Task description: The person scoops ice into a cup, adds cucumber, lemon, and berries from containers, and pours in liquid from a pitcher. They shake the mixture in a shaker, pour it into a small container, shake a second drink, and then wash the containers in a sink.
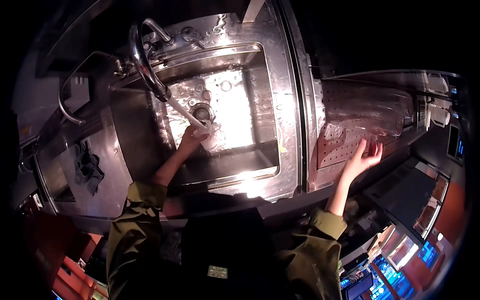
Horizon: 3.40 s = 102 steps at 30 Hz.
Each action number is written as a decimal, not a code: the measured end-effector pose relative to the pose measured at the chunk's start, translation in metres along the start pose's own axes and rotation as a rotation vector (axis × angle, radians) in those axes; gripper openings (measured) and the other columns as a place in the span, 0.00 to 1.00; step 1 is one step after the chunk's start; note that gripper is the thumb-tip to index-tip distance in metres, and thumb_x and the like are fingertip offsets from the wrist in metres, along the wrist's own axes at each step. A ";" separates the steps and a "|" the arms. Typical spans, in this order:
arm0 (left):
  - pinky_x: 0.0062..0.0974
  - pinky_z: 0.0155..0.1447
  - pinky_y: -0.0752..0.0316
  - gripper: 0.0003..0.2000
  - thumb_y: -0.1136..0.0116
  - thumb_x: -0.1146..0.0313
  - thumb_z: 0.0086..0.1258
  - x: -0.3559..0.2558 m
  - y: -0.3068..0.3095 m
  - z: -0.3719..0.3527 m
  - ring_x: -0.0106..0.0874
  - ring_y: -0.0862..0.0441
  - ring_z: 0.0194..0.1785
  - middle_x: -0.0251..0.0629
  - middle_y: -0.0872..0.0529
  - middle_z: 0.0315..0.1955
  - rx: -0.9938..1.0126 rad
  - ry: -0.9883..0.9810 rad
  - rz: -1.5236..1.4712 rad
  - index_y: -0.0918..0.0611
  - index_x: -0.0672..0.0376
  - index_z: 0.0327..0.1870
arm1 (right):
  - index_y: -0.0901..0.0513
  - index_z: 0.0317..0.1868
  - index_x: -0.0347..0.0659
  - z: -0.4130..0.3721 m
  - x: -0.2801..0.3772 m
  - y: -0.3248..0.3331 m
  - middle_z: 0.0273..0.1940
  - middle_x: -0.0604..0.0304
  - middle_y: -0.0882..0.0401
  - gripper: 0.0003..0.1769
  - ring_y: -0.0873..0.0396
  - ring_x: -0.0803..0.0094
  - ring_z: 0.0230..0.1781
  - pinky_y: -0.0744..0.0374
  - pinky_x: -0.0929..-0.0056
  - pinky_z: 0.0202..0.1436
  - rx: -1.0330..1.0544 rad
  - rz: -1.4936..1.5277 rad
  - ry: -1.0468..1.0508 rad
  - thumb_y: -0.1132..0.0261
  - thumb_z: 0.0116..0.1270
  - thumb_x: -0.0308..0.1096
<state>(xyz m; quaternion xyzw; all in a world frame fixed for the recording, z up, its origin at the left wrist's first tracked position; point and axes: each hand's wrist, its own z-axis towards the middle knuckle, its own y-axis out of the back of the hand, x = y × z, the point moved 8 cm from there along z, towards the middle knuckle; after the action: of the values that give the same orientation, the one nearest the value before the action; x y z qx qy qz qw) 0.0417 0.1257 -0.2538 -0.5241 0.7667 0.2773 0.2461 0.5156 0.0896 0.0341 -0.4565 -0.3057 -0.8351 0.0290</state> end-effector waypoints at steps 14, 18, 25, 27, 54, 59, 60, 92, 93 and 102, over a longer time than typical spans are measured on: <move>0.32 0.50 0.24 0.19 0.53 0.66 0.70 0.000 -0.048 -0.021 0.29 0.24 0.52 0.32 0.23 0.47 0.688 -0.036 -0.708 0.33 0.58 0.60 | 0.38 0.60 0.36 -0.266 0.073 -0.215 0.57 0.42 0.34 0.29 0.30 0.50 0.55 0.30 0.60 0.57 1.573 -0.303 0.215 0.40 0.60 0.35; 0.25 0.32 0.24 0.17 0.54 0.63 0.70 0.001 -0.050 -0.006 0.24 0.21 0.31 0.35 0.19 0.38 0.801 -0.442 -0.068 0.31 0.59 0.57 | 0.33 0.59 0.38 -0.313 0.024 -0.288 0.43 0.41 0.22 0.31 0.24 0.49 0.46 0.26 0.60 0.52 1.781 -0.452 0.265 0.36 0.57 0.41; 0.39 0.46 0.23 0.25 0.45 0.55 0.60 0.082 0.028 0.106 0.42 0.20 0.44 0.52 0.22 0.42 -0.072 -0.004 0.610 0.32 0.63 0.53 | 0.27 0.50 0.29 -0.331 -0.014 -0.297 0.43 0.34 0.24 0.22 0.24 0.44 0.47 0.25 0.57 0.53 1.759 -0.725 0.076 0.44 0.53 0.28; 0.43 0.49 0.25 0.23 0.45 0.62 0.59 0.051 0.051 0.096 0.50 0.21 0.45 0.58 0.26 0.46 -0.327 -0.071 0.650 0.35 0.66 0.52 | 0.36 0.55 0.27 -0.323 -0.019 -0.289 0.42 0.34 0.24 0.26 0.25 0.44 0.48 0.26 0.57 0.55 1.657 -0.750 0.026 0.45 0.54 0.28; 0.26 0.51 0.23 0.27 0.43 0.58 0.62 0.050 -0.004 0.045 0.37 0.21 0.50 0.42 0.27 0.53 0.520 0.328 -0.477 0.36 0.58 0.60 | 0.24 0.43 0.36 -0.179 0.231 -0.336 0.42 0.52 0.29 0.16 0.22 0.52 0.35 0.23 0.58 0.35 1.037 -0.270 0.893 0.45 0.52 0.19; 0.22 0.48 0.23 0.31 0.41 0.53 0.61 0.013 -0.005 0.031 0.36 0.20 0.47 0.39 0.26 0.53 0.492 0.231 -0.493 0.37 0.59 0.60 | 0.25 0.45 0.37 -0.181 0.226 -0.335 0.46 0.47 0.30 0.17 0.22 0.50 0.37 0.23 0.56 0.38 1.124 -0.322 0.797 0.44 0.52 0.20; 0.22 0.45 0.22 0.33 0.38 0.51 0.58 -0.011 0.002 0.024 0.33 0.18 0.43 0.38 0.25 0.51 0.362 0.113 -0.274 0.36 0.60 0.60 | 0.25 0.45 0.37 -0.182 0.223 -0.333 0.47 0.46 0.31 0.18 0.22 0.49 0.38 0.23 0.56 0.38 1.147 -0.321 0.772 0.44 0.52 0.20; 0.31 0.58 0.34 0.43 0.27 0.75 0.44 -0.094 0.138 -0.168 0.33 0.34 0.55 0.46 0.35 0.52 -0.798 -0.481 0.103 0.45 0.61 0.60 | 0.33 0.60 0.51 -0.077 0.200 -0.068 0.62 0.50 0.45 0.42 0.37 0.55 0.59 0.31 0.57 0.59 0.849 0.444 0.407 0.25 0.42 0.31; 0.31 0.59 0.36 0.43 0.27 0.75 0.43 -0.119 0.132 -0.195 0.33 0.35 0.55 0.47 0.35 0.52 -0.951 -0.594 0.499 0.45 0.61 0.59 | 0.32 0.60 0.52 -0.064 0.207 -0.050 0.62 0.51 0.46 0.45 0.40 0.54 0.61 0.32 0.56 0.60 0.788 0.402 0.469 0.23 0.37 0.29; 0.34 0.56 0.34 0.41 0.24 0.72 0.32 -0.099 0.137 -0.197 0.44 0.30 0.48 0.47 0.32 0.45 -0.803 -0.470 0.496 0.39 0.66 0.50 | 0.37 0.63 0.54 0.033 0.184 0.042 0.60 0.43 0.47 0.45 0.39 0.42 0.60 0.29 0.50 0.57 0.399 0.055 0.531 0.25 0.42 0.40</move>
<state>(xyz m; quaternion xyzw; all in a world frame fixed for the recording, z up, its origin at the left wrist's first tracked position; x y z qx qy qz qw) -0.0717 0.0983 -0.0218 -0.3034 0.6254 0.7091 0.1180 0.4471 0.1161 0.2109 -0.2164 -0.4325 -0.8474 0.2191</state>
